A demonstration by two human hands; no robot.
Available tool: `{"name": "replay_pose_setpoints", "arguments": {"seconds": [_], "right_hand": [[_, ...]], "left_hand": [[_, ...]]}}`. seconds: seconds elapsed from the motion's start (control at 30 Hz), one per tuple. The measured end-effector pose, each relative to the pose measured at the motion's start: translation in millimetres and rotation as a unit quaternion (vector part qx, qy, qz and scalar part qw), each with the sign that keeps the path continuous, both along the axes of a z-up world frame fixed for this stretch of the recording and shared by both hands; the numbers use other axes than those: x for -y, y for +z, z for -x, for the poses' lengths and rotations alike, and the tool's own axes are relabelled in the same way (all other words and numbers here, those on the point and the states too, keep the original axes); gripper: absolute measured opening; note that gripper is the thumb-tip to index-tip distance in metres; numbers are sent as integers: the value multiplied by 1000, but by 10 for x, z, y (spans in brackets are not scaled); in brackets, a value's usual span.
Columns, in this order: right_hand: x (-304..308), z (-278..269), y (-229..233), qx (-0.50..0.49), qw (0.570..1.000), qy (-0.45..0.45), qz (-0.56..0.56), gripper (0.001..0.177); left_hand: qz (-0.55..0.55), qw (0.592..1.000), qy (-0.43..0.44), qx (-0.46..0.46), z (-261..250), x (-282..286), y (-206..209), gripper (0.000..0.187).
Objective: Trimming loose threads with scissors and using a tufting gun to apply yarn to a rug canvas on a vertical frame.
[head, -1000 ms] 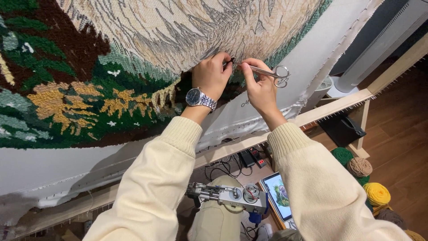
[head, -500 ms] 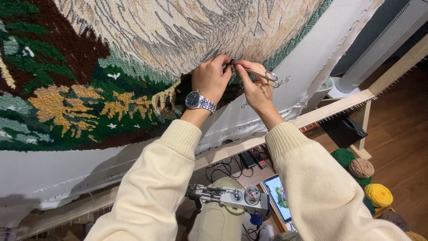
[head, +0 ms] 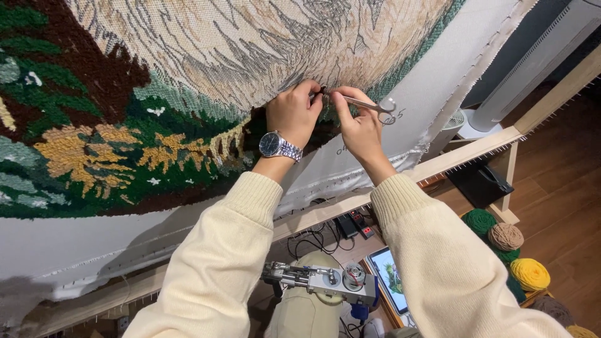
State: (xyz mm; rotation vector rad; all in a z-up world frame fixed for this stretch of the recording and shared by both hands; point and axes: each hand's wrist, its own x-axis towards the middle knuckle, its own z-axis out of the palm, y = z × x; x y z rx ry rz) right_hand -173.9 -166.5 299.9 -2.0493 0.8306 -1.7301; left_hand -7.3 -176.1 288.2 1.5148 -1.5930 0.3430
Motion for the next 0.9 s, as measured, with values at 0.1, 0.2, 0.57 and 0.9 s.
{"name": "replay_pose_setpoints", "arguments": {"seconds": [0.1,0.2,0.57,0.9], "right_hand": [[59,18,-47,22,1000,-12,6,14],[38,14,-54,9,1000,-9,-2,14],[130,-82,-81,0,999,-25,45,10],[99,32,-83,-2,1000,-2,-6,16]], "left_hand": [[-1,1000,-6,-11,22,-37,28,14],[-2,1000,-4,-15,32,-45,44,14],[-19,1000,-4,-22,27,-55,46,14],[-13,999,23,-19,70,-33,48,12]]}}
